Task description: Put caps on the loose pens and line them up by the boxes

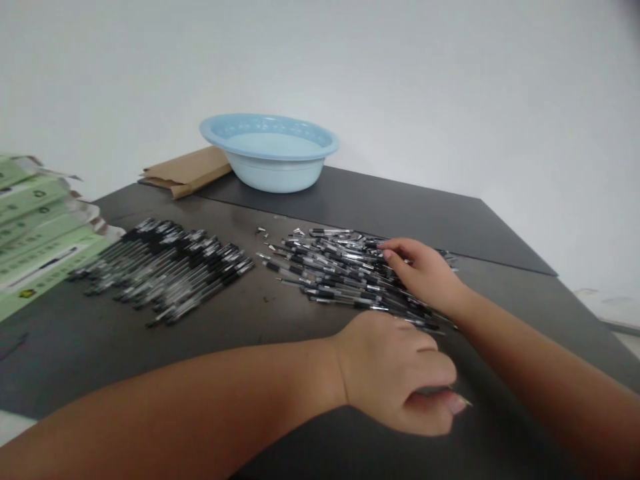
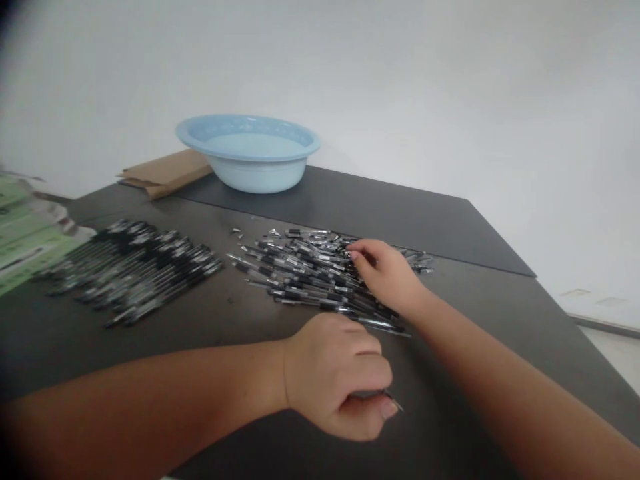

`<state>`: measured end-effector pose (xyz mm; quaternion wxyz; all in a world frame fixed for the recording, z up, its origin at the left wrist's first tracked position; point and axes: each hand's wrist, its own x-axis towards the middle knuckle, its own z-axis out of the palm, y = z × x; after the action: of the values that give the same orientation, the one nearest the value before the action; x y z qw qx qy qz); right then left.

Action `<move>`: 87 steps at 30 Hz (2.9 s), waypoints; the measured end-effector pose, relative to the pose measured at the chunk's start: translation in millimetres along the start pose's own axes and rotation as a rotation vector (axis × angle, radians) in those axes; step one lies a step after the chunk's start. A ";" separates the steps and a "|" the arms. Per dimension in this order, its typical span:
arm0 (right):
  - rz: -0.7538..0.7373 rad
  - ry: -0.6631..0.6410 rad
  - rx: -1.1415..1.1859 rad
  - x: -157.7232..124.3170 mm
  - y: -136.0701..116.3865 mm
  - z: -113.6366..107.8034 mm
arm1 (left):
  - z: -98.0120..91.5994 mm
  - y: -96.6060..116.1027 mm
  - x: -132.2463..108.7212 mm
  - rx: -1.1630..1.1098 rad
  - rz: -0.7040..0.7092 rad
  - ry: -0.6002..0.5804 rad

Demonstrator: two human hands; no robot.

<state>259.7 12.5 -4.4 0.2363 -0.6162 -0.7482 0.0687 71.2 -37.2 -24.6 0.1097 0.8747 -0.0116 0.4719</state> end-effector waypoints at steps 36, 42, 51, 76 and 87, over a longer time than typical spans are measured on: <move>-0.175 -0.675 -0.481 136.9 4.9 18.5 | 13.4 -0.3 -1.5 0.018 0.076 -0.377; -0.176 -0.701 -0.489 137.5 0.0 16.4 | 13.1 -0.2 -1.0 0.023 0.080 -0.349; -0.182 -0.749 -0.491 144.3 -5.3 8.1 | 14.5 -0.9 3.1 0.019 0.113 -0.365; -0.147 -0.297 -0.298 55.2 -13.5 -27.8 | -0.1 -6.4 -3.6 0.163 0.004 -0.097; -0.059 0.321 0.556 -115.9 7.7 -12.3 | -21.4 -23.9 5.4 0.308 -0.312 -0.271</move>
<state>286.9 -98.7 -27.7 0.5127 -0.5090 -0.6714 0.1654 59.6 -9.1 -13.0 0.0442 0.9277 0.1808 0.3238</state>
